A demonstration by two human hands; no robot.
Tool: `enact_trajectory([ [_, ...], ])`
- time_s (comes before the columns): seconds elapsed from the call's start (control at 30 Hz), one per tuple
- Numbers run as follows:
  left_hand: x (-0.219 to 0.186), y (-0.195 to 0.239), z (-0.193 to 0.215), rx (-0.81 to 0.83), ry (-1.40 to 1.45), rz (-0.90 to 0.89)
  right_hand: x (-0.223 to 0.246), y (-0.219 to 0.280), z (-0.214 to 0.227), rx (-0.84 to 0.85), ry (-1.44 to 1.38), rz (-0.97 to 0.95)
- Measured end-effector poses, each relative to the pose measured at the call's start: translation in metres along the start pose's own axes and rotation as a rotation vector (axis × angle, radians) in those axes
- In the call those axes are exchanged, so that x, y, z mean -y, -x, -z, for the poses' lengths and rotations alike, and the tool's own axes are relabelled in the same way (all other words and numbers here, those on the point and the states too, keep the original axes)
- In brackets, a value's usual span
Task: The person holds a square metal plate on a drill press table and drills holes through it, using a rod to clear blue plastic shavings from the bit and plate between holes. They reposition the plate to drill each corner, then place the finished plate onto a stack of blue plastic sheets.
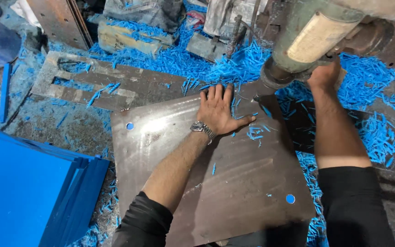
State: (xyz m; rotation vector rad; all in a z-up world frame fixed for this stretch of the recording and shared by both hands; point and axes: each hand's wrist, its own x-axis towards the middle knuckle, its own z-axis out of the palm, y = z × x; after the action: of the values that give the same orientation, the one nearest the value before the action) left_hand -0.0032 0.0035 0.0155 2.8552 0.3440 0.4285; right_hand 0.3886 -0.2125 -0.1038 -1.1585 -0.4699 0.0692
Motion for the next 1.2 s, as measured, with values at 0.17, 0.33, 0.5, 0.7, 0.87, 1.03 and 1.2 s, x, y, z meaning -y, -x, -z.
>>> enact_trajectory([
  [0.17, -0.003, 0.003, 0.0, 0.033, 0.023, 0.035, -0.022, -0.019, 0.021, -0.063, -0.528, -0.281],
  [0.33, -0.004, 0.002, 0.002, 0.024, 0.079, 0.072, -0.023, -0.033, 0.023, -0.023, -0.156, -0.15],
  [0.5, -0.002, 0.001, -0.002, 0.027, 0.058, 0.074, -0.01, -0.033, 0.043, 0.008, 0.418, 0.048],
  [0.7, -0.003, 0.001, 0.01, 0.115, 0.043, 0.066, -0.016, -0.038, 0.055, 0.052, 0.965, 0.245],
  [0.87, -0.004, 0.001, 0.01, 0.117, 0.031, 0.068, -0.002, -0.033, 0.062, 0.084, 1.396, 0.392],
  [1.03, -0.003, 0.001, 0.008, 0.161, 0.039, 0.062, 0.153, 0.138, -0.059, 0.149, 1.453, 0.175],
  [1.2, 0.001, -0.002, -0.004, 0.095, -0.045, 0.012, 0.236, 0.28, 0.008, 0.171, 1.113, 0.004],
])
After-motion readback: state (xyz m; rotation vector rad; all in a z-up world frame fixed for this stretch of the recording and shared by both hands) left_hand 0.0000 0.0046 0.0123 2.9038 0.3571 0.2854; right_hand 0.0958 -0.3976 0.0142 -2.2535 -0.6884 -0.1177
